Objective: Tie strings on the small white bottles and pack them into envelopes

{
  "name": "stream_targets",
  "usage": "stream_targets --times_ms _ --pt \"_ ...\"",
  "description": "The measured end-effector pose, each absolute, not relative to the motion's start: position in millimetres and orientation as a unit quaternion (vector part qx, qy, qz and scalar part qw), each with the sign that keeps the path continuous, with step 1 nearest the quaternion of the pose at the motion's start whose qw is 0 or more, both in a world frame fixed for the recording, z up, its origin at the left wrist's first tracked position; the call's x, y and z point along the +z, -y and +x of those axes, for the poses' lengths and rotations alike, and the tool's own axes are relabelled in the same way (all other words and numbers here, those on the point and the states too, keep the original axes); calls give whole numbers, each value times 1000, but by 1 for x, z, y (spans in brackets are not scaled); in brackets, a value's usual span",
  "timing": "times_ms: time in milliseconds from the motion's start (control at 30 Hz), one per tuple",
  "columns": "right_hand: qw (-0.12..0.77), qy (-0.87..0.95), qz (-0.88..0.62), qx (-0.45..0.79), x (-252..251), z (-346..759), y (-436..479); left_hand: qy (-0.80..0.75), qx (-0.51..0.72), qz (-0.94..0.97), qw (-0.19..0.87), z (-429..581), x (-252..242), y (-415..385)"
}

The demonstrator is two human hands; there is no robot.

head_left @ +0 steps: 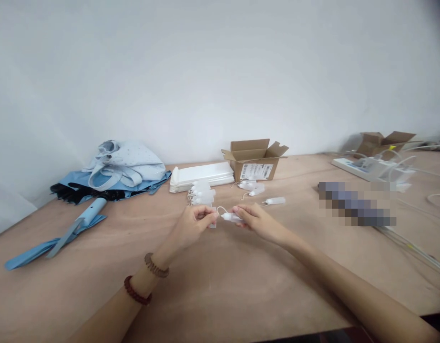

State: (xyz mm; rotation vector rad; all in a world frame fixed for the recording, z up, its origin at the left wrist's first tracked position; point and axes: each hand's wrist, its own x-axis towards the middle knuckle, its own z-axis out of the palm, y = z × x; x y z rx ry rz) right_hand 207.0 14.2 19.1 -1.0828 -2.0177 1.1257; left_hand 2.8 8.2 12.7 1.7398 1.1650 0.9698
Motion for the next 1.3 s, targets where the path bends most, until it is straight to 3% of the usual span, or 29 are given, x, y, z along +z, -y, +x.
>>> stream_targets --times_ms 333,1300 --pt "297 725 -410 467 15 213 -19 -473 384 657 445 -9 4 -17" --pt "266 760 -432 405 16 209 -8 -435 362 720 401 2 3 -1"
